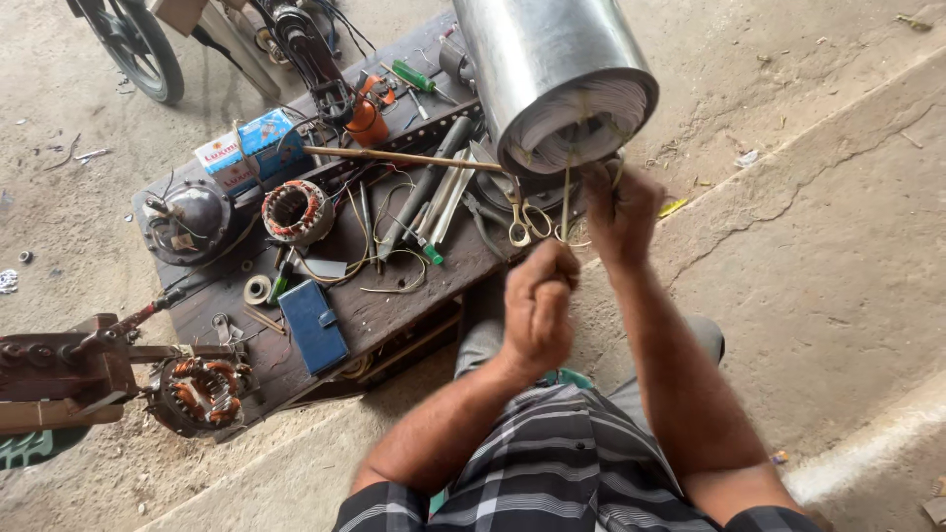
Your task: The person sits on the ground and works on a large cylindrical electrical coil, stripping wire insulation with a knife and cutting wire with scissors. The person repeatedly ties and cuts a yellow string around the coil.
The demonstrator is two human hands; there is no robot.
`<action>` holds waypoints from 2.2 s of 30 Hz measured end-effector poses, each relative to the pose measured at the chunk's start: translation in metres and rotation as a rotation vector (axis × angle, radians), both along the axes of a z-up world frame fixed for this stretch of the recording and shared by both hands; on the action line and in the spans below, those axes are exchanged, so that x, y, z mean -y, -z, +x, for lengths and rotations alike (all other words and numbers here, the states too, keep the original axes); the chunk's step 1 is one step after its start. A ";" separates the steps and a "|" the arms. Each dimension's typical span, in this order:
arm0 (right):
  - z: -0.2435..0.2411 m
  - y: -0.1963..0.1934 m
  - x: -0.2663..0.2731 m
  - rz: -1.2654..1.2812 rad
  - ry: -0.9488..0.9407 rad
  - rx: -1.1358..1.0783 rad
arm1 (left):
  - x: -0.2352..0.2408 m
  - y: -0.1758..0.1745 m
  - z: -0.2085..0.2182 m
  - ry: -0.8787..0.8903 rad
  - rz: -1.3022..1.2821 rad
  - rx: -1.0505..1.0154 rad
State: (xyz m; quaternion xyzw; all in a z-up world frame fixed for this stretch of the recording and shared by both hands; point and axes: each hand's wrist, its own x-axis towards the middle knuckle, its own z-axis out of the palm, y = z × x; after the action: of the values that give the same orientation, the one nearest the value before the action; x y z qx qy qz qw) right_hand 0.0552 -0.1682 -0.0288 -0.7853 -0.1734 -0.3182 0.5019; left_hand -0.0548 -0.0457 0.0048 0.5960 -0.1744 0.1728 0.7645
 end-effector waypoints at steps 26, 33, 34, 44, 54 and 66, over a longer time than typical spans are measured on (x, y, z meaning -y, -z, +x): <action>-0.009 -0.073 0.053 -0.576 -0.021 0.480 | -0.018 0.010 0.082 -0.054 0.337 -0.267; 0.001 -0.119 0.038 -0.941 -0.046 0.434 | -0.023 0.005 0.083 -0.083 0.381 -0.268; 0.002 -0.118 0.037 -0.950 -0.073 0.429 | -0.024 0.006 0.082 -0.071 0.381 -0.276; 0.022 -0.116 0.034 -0.977 -0.127 0.333 | -0.037 0.004 0.087 0.005 0.406 -0.220; 0.005 -0.119 0.015 -0.927 -0.081 0.224 | -0.033 0.002 0.089 0.000 0.412 -0.217; 0.003 -0.117 0.012 -0.864 -0.146 0.096 | -0.029 0.010 0.086 0.046 0.349 -0.255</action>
State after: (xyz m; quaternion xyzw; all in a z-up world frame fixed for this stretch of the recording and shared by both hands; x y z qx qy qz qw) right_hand 0.0580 -0.1806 0.0881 -0.8931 -0.3688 -0.2162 0.1401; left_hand 0.0310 -0.0168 -0.0053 0.7323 -0.1171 0.0458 0.6693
